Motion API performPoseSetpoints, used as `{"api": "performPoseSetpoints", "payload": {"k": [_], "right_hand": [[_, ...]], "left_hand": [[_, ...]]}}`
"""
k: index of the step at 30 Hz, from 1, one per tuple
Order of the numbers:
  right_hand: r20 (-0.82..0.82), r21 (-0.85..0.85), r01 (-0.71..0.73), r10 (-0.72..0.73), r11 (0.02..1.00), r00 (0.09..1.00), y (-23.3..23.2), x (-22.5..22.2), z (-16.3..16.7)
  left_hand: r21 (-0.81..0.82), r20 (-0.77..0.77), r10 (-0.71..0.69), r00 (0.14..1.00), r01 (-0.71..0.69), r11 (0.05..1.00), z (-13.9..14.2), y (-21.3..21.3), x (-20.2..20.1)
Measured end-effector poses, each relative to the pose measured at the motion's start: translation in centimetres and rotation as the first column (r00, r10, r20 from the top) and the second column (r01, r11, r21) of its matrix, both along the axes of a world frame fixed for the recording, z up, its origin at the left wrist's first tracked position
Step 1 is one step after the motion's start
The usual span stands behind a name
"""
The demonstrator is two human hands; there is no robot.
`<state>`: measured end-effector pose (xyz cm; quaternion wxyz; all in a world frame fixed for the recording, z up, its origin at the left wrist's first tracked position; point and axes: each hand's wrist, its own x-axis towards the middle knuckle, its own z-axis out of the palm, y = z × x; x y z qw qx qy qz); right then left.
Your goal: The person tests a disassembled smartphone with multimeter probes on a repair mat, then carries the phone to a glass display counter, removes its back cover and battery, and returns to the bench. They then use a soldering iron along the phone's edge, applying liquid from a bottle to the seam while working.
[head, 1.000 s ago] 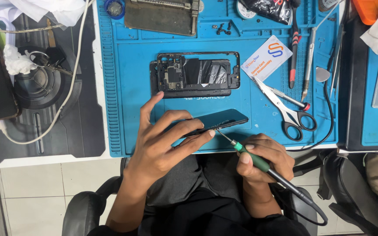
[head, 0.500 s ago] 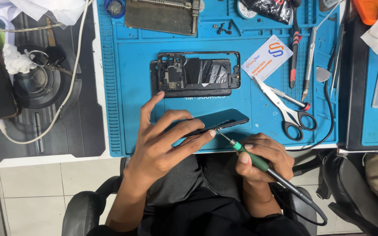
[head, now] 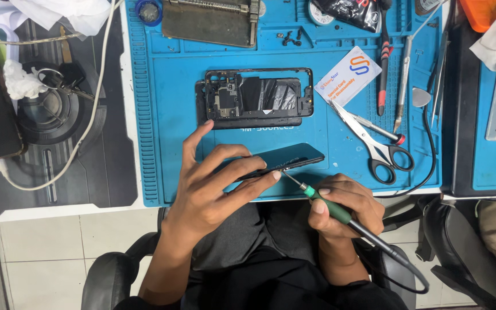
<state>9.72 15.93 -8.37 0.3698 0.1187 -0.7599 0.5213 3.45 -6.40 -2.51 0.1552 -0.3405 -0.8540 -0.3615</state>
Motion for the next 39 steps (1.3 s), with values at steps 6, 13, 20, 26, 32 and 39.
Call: {"api": "performPoseSetpoints", "payload": {"k": [6, 13, 20, 26, 32, 39], "right_hand": [[-0.156, -0.408, 0.088, -0.164, 0.909, 0.974, 0.1, -0.8, 1.3], [0.081, 0.180, 0.258, -0.275, 0.949, 0.958, 7.5, -7.6, 9.3], [-0.135, 0.641, 0.450, -0.486, 0.622, 0.864, 10.2, -17.0, 10.0], [0.072, 0.519, 0.336, -0.432, 0.786, 0.899, 8.5, -17.6, 11.5], [0.081, 0.521, 0.075, -0.136, 0.850, 0.987, 8.1, -12.3, 11.2], [0.247, -0.161, -0.147, 0.184, 0.976, 0.951, 4.1, -2.4, 8.1]], "left_hand": [[0.044, 0.012, 0.009, 1.000, -0.009, 0.999, 0.3, 0.1, -0.5], [0.254, 0.078, 0.023, 0.997, -0.042, 0.966, -0.2, 0.3, -0.9], [0.282, 0.083, 0.060, 0.995, -0.081, 0.956, 0.1, -0.2, -0.4], [0.311, 0.095, 0.018, 0.995, -0.046, 0.949, 0.1, -0.6, -0.6], [0.341, 0.131, -0.015, 0.991, -0.031, 0.940, -1.0, -1.1, -1.2], [0.347, 0.134, -0.047, 0.990, -0.002, 0.938, -1.7, -1.4, -1.1]]}}
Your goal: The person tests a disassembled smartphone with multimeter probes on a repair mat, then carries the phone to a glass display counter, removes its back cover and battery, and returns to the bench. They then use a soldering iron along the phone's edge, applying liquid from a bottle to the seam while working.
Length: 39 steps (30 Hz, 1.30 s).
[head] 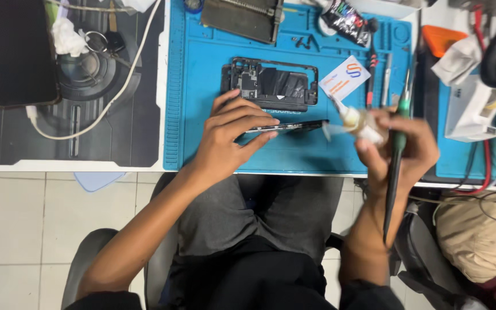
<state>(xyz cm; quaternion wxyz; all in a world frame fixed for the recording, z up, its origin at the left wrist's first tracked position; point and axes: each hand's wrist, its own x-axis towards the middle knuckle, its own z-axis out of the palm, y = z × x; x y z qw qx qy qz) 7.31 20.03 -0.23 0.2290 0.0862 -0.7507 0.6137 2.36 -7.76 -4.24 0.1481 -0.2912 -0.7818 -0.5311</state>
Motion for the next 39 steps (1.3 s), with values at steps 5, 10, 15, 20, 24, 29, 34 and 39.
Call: {"api": "performPoseSetpoints", "payload": {"k": [5, 10, 15, 20, 24, 29, 34, 39], "right_hand": [[-0.181, -0.017, 0.145, -0.145, 0.989, 0.973, -3.5, 0.7, -4.9], [-0.298, 0.008, 0.238, -0.225, 0.971, 0.928, -3.7, 0.7, -7.0], [-0.348, 0.109, 0.264, -0.213, 0.958, 0.913, -3.7, 0.8, -7.0], [-0.343, 0.191, 0.258, -0.182, 0.947, 0.922, -3.6, 0.5, -6.5], [-0.333, 0.233, 0.269, -0.183, 0.935, 0.925, -3.6, 0.6, -6.2], [-0.325, 0.256, 0.269, -0.179, 0.929, 0.929, -3.8, 0.5, -5.9], [-0.329, 0.264, 0.272, -0.178, 0.925, 0.927, -4.0, 0.4, -5.7], [-0.321, 0.263, 0.270, -0.180, 0.926, 0.930, -4.0, 0.4, -5.7]], "left_hand": [[-0.007, 0.042, -0.012, 0.999, 0.013, 1.000, 0.1, 0.2, 0.0], [-0.013, 0.064, -0.004, 0.998, 0.005, 1.000, 0.0, 0.2, -0.2], [-0.041, 0.064, 0.000, 0.998, 0.003, 0.999, 0.2, 0.2, -0.2], [-0.045, 0.062, -0.004, 0.998, 0.007, 0.999, 0.3, 0.2, -0.3], [-0.039, 0.064, -0.012, 0.998, 0.015, 0.999, 0.4, 0.2, -0.3], [-0.019, 0.079, -0.018, 0.997, 0.020, 1.000, 0.5, 0.1, -0.4], [-0.016, 0.079, -0.020, 0.997, 0.021, 1.000, 0.5, 0.1, -0.5], [-0.022, 0.086, -0.019, 0.996, 0.021, 1.000, 0.4, 0.0, -0.4]]}}
